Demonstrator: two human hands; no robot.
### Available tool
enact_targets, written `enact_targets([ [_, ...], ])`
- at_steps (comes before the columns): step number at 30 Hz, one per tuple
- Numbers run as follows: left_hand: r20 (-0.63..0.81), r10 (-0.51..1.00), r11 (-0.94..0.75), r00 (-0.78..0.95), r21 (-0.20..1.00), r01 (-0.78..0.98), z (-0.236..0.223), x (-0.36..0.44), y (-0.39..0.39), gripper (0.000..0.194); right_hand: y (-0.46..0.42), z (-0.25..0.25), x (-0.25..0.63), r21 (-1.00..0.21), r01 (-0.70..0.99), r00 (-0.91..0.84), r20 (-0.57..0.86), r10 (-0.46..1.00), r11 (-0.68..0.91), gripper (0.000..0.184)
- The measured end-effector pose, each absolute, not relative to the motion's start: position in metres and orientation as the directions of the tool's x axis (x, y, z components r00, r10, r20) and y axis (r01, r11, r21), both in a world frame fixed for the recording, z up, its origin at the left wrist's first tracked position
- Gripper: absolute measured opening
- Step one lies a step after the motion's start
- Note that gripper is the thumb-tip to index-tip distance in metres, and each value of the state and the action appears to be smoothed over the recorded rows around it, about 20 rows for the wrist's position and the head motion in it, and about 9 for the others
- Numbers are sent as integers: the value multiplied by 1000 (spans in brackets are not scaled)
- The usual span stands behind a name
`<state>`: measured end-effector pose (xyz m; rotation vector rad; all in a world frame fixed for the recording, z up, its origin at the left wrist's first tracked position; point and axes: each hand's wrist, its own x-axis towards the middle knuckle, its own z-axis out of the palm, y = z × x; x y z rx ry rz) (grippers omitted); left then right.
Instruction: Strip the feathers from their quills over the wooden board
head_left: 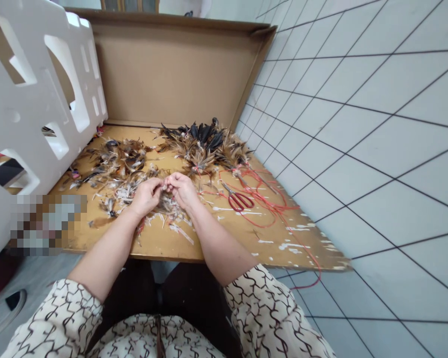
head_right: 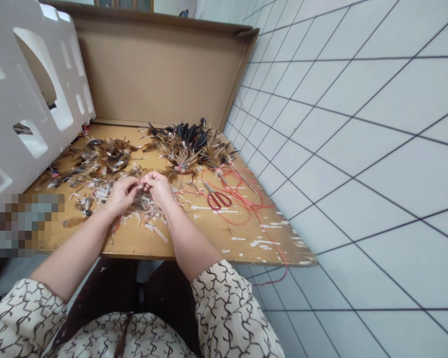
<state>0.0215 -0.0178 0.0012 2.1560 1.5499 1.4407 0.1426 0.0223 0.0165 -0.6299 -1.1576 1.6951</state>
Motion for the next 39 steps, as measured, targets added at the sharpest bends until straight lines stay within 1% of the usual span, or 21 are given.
enact_targets([
  [5,627,779,-471,6,580,665,3,21,-19,15,22,17,144,-894,-438,-438,120,891,-95,17],
  [9,605,796,-446,-16,605,660,3,22,-19,12,21,17,143,-891,-445,-418,116,901,-92,16],
  [13,604,797,-475,23,602,641,4,22,-19,14,23,17,144,-907,-418,-406,140,903,-48,19],
  [16,604,796,-492,42,603,628,5,21,-19,15,25,18,146,-926,-374,-423,131,896,-42,21],
  [19,554,832,-443,17,646,622,7,19,-19,11,26,18,148,-947,-317,-459,117,880,-39,23],
  [23,443,896,-345,-21,726,595,11,17,-19,7,27,19,151,-967,-256,-497,115,860,-19,25],
  [29,326,943,-238,-71,808,539,14,16,-19,8,29,16,153,-985,-165,-518,137,844,58,25],
  [33,312,944,-214,-109,830,516,18,17,-22,9,28,18,154,-989,-86,-533,146,833,118,20],
  [39,328,927,-181,-184,818,546,16,18,-22,10,26,21,151,-988,-62,-501,154,852,142,15],
])
